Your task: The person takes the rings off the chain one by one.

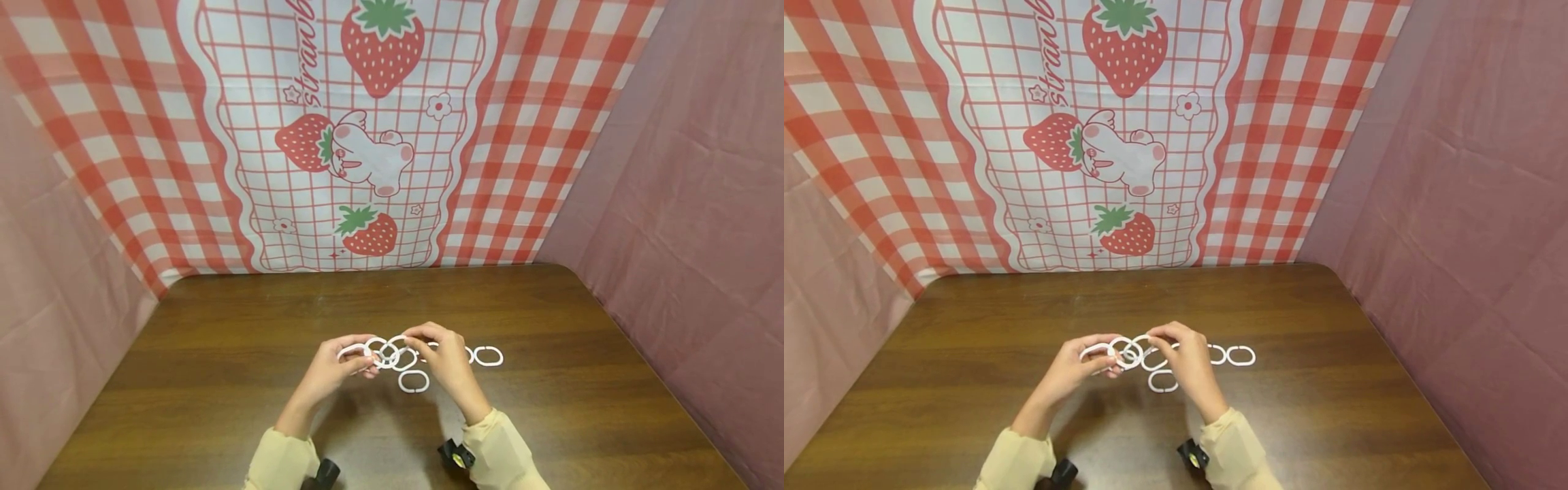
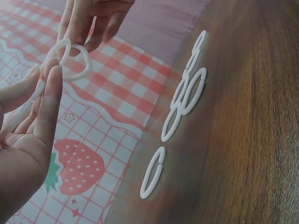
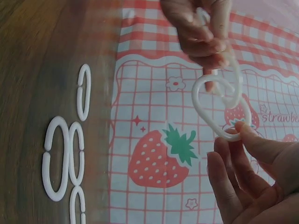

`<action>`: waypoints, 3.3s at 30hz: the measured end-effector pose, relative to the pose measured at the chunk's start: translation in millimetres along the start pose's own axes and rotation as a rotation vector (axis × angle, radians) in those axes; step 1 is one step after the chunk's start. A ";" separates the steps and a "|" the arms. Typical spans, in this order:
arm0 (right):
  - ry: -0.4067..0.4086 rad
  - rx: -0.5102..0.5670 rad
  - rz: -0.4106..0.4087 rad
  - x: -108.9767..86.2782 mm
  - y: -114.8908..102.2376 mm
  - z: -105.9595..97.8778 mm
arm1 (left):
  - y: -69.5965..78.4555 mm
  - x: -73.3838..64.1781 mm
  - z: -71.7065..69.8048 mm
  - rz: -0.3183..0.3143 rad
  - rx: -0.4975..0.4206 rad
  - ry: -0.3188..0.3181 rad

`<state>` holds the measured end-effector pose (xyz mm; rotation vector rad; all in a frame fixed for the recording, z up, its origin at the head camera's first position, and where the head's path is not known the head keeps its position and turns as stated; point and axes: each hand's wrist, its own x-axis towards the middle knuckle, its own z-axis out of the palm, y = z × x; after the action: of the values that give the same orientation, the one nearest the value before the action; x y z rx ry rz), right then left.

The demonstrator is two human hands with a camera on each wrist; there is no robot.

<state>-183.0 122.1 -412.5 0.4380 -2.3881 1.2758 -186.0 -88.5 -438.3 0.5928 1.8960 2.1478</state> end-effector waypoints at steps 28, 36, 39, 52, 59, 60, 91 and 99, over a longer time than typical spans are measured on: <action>0.054 -0.250 -0.210 -1.0 5.9 2.2 | 1.1 -1.4 -0.4 -0.027 -0.002 -0.046; 0.077 -0.250 -0.196 -0.4 7.9 1.0 | 0.9 -1.0 -0.2 -0.025 0.001 -0.050; 0.056 -0.239 -0.140 0.4 9.0 -1.7 | 1.1 -0.9 -0.4 -0.032 0.012 -0.036; -0.270 -0.255 0.419 3.2 34.0 -38.9 | -0.7 -0.3 -1.7 -0.020 0.048 0.007; -0.339 -0.295 0.517 -0.8 49.8 -43.7 | -0.1 -1.3 -2.3 -0.035 0.064 0.015; -0.346 -0.301 0.521 -1.3 51.3 -43.4 | 0.2 -1.1 -2.0 -0.037 0.064 0.017; -0.463 0.166 0.316 2.6 24.5 -19.0 | 1.3 -0.6 0.4 -0.034 0.089 0.030; -0.502 0.356 0.329 -2.2 6.5 -6.9 | 0.8 0.3 3.7 -0.032 0.065 0.022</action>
<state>-182.6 131.5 -414.8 0.5346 -2.7220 1.9508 -184.6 -85.1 -437.1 0.5489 1.9803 2.0883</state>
